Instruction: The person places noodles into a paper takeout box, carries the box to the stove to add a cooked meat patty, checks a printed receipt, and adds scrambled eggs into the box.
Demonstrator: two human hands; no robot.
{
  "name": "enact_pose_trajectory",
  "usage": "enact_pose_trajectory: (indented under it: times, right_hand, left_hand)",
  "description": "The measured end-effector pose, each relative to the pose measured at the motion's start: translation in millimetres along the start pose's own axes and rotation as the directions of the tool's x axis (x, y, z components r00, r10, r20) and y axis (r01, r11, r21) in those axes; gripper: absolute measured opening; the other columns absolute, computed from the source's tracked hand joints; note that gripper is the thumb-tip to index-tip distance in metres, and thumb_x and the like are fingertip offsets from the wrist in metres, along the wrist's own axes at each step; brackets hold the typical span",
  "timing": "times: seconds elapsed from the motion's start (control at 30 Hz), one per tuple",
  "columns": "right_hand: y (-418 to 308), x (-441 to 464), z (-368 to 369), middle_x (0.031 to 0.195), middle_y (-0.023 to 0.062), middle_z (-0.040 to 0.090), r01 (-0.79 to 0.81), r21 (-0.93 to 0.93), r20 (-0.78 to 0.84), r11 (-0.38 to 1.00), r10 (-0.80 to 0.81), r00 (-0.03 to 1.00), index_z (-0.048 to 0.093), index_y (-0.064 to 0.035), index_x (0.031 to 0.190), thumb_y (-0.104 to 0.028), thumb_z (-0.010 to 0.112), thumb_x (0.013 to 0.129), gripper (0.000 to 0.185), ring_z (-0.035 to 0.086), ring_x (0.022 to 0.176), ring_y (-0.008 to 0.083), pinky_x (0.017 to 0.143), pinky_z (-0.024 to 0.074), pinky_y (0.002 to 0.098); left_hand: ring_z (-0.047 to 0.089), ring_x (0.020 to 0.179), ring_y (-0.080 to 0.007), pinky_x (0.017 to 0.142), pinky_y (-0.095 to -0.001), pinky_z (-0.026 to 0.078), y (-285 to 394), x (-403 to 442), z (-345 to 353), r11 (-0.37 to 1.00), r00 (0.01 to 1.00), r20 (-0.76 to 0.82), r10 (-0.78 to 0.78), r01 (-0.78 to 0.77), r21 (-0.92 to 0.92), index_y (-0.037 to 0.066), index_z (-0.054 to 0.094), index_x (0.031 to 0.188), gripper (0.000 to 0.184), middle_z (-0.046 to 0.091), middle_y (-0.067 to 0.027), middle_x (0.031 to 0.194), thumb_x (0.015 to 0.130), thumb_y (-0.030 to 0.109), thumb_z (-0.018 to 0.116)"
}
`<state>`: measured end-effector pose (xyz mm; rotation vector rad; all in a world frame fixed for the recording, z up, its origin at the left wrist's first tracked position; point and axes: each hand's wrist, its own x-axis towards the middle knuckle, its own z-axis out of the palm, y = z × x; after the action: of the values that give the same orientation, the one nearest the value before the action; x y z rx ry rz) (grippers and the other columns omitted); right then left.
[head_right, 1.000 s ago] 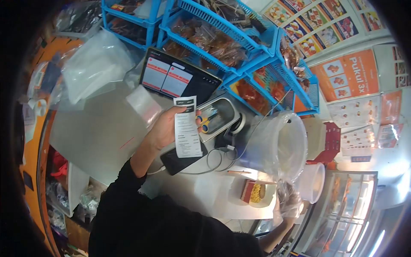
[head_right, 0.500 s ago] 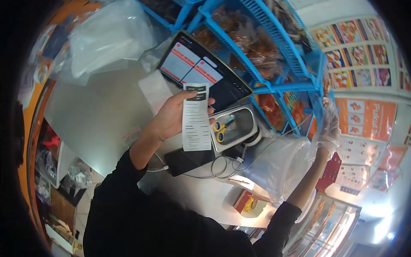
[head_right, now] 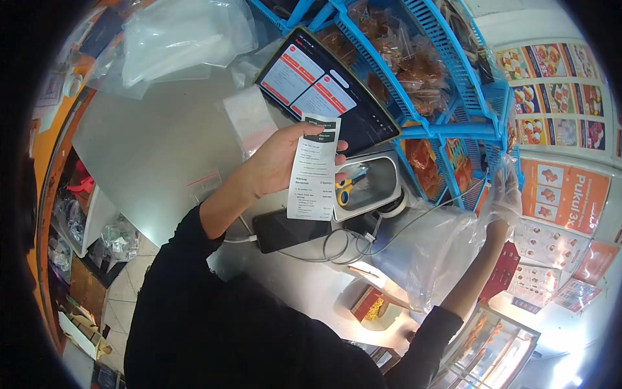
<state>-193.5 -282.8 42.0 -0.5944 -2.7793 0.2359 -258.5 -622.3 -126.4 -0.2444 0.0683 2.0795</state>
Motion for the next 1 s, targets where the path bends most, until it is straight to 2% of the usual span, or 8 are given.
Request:
enact_pose_trajectory:
  times: [0.17,0.23,0.27,0.33,0.43,0.73,0.93,1.0]
  right_hand:
    - [9,3,-16,0.114,0.0082,0.05,-0.089,0.256,0.028,0.963,0.085,0.996,0.038,-0.0065,0.121,-0.023,0.044,0.085,0.041,0.047,0.103,0.0167,0.086,0.0335,0.0264]
    - [-12,1,-32,0.116,0.0088,0.048,0.232,-0.453,0.197,0.861,-0.157,0.968,0.034,-0.0046,0.123,-0.022,0.043,0.085,0.042,0.044,0.106,0.017,0.088,0.0324,0.0264]
    - [-5,0,-34,0.116,0.0088,0.048,0.23,-0.445,0.187,0.865,-0.162,0.969,0.034,-0.0046,0.123,-0.022,0.043,0.085,0.042,0.044,0.106,0.017,0.088,0.0324,0.0264]
    - [16,-3,-40,0.118,0.0095,0.045,0.061,0.241,0.186,0.969,-0.108,0.977,0.032,-0.0043,0.124,-0.024,0.04,0.086,0.044,0.042,0.109,0.0182,0.091,0.0306,0.0273]
    - [45,-10,-74,0.122,0.0105,0.041,-0.24,0.837,0.186,0.492,0.157,0.97,0.031,-0.0047,0.124,-0.026,0.037,0.086,0.044,0.038,0.113,0.0197,0.096,0.0275,0.0298]
    - [352,-72,-147,0.122,0.0106,0.04,-0.196,0.877,0.053,0.439,0.317,0.947,0.036,-0.0079,0.122,-0.032,0.041,0.083,0.046,0.04,0.109,0.0211,0.092,0.0296,0.0316]
    - [385,-108,-95,0.086,0.0026,0.059,-0.41,0.822,0.078,0.396,0.634,0.77,0.056,-0.0098,0.093,-0.04,0.047,0.08,0.034,0.054,0.071,0.0171,0.063,0.0433,0.0303]
    - [374,-105,-78,0.074,0.0016,0.06,-0.461,0.846,0.303,0.269,0.468,0.83,0.059,-0.0086,0.079,-0.045,0.05,0.076,0.037,0.054,0.06,0.0158,0.052,0.0426,0.0303]
  left_hand:
    - [0.053,0.088,-0.0244,0.08,-0.0464,0.044,-20,-13,11,0.996,1.0,0.004,0.026,-0.027,0.089,0.002,0.046,0.098,0.028,0.051,-0.0133,0.099,0.079,0.022,0.047]
    - [0.053,0.087,-0.0246,0.08,-0.0462,0.044,-33,-15,11,0.994,0.998,0.041,0.039,-0.043,0.098,0.002,0.046,0.098,0.028,0.052,-0.0134,0.098,0.079,0.022,0.047]
    - [0.054,0.087,-0.0248,0.08,-0.046,0.044,-41,-17,13,0.995,0.997,0.069,0.038,-0.044,0.091,0.002,0.046,0.098,0.028,0.052,-0.0134,0.098,0.079,0.022,0.047]
    - [0.055,0.085,-0.0252,0.08,-0.0461,0.044,-60,-18,22,0.995,0.999,0.013,0.05,-0.051,0.09,0.002,0.048,0.098,0.028,0.053,-0.0138,0.096,0.078,0.022,0.048]
    - [0.056,0.083,-0.0241,0.081,-0.0464,0.043,-90,-16,31,0.992,0.998,0.053,0.02,-0.026,0.127,0.001,0.048,0.098,0.028,0.054,-0.013,0.095,0.078,0.022,0.048]
    - [0.055,0.082,-0.0214,0.081,-0.041,0.042,-207,8,47,0.974,0.995,0.011,0.097,-0.097,0.206,-0.001,0.047,0.101,0.032,0.054,-0.0102,0.091,0.08,0.024,0.045]
    - [0.053,0.082,-0.0225,0.084,-0.0398,0.038,-262,26,53,0.959,0.991,0.02,0.132,-0.133,0.251,-0.003,0.046,0.099,0.03,0.054,-0.0109,0.093,0.081,0.021,0.042]
    - [0.053,0.081,-0.0233,0.084,-0.039,0.038,-265,23,60,0.915,0.986,0.03,0.161,-0.161,0.37,-0.003,0.045,0.099,0.031,0.054,-0.0114,0.091,0.081,0.022,0.041]
